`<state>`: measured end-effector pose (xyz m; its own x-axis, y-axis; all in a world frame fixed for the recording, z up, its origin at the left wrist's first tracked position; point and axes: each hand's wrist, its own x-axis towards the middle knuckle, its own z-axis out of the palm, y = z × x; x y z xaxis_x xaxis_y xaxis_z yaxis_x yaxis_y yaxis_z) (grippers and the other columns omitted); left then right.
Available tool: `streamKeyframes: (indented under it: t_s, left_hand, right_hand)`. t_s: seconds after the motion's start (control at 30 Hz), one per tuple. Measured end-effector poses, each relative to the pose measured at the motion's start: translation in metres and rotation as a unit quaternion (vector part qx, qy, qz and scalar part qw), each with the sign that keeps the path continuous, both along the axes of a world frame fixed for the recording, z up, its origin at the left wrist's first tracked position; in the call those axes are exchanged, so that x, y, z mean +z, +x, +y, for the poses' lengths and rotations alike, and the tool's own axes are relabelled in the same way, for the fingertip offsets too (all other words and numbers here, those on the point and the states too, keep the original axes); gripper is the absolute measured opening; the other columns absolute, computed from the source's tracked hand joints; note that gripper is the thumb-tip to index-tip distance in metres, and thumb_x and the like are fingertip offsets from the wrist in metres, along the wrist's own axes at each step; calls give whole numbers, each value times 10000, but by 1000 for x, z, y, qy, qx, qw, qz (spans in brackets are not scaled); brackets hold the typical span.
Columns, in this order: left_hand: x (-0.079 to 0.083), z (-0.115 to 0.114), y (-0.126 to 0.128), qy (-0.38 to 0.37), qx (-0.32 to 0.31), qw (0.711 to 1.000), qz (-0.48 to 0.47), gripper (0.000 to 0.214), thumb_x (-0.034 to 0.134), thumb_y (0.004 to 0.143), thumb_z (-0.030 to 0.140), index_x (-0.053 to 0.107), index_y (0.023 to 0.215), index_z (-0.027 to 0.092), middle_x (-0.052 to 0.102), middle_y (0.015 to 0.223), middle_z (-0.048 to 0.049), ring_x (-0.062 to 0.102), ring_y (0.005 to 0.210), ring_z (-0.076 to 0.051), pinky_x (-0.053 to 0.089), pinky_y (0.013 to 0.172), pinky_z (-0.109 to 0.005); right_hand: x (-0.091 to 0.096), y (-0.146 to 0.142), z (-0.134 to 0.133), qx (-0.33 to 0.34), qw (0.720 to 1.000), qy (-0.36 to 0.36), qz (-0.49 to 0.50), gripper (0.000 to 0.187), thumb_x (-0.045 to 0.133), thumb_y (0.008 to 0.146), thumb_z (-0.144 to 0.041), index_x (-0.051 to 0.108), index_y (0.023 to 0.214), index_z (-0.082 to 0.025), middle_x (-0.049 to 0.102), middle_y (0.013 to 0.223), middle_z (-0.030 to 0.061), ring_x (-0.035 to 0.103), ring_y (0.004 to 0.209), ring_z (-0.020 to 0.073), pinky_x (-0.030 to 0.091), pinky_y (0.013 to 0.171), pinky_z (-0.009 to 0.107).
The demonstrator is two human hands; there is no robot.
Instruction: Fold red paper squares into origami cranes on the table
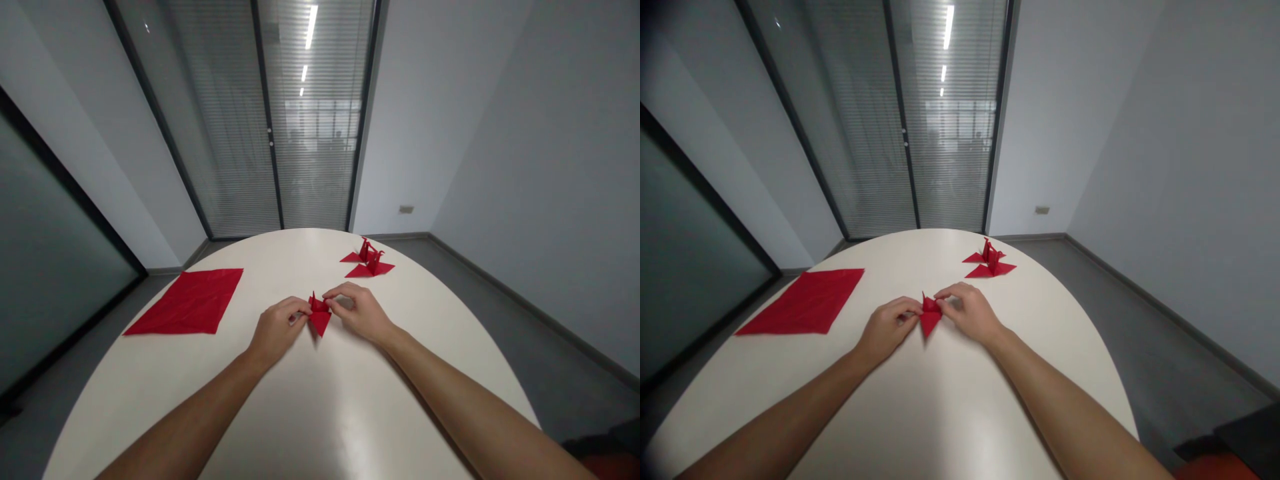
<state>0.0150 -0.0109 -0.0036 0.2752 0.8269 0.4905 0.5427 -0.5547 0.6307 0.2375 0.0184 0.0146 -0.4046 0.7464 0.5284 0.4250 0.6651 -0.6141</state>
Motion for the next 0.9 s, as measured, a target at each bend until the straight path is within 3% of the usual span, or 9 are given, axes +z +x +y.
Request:
streamKeyframes:
  t_s: [0.4, 0.5, 0.6, 0.73, 0.9]
  left_hand:
    - [6, -3, 2, -8, 2, 1000, 10, 237, 520, 788, 23, 648, 821, 220, 714, 980, 0, 650, 859, -153, 501, 745, -260]
    - [11, -6, 4, 9, 43, 999, 10, 235, 507, 774, 14, 619, 819, 216, 696, 896, 7, 639, 818, -153, 504, 766, -278]
    - [18, -8, 5, 34, 88, 995, -9, 244, 535, 808, 56, 627, 969, 215, 687, 911, -7, 643, 851, -167, 526, 787, -298]
    - [27, -7, 5, 74, 45, 996, 3, 424, 543, 898, 132, 559, 1306, 249, 651, 1183, -53, 633, 1025, -179, 556, 824, -299]
    - [31, -5, 6, 137, 24, 986, 91, 348, 518, 944, 152, 622, 1256, 265, 649, 1202, -55, 612, 1126, -207, 533, 950, -354]
  right_hand:
    - [4, 0, -3, -6, 1000, 2, -15, 106, 633, 909, -191, 732, 935, -219, 758, 945, 39, 678, 897, 200, 501, 846, 336]
    - [7, -1, -4, -9, 1000, 11, -21, 111, 631, 908, -181, 729, 931, -228, 758, 930, 30, 674, 875, 197, 496, 835, 331]
    - [11, -1, -6, -11, 999, 29, -37, 113, 636, 904, -170, 725, 928, -234, 758, 909, 23, 668, 848, 196, 486, 821, 334]
    - [14, -2, -8, -4, 998, 45, -50, 114, 643, 898, -155, 721, 944, -226, 758, 902, 23, 662, 837, 195, 474, 819, 342]
    - [15, -2, -7, -3, 997, 58, -56, 103, 643, 902, -161, 713, 950, -220, 754, 896, 29, 660, 828, 195, 465, 812, 343]
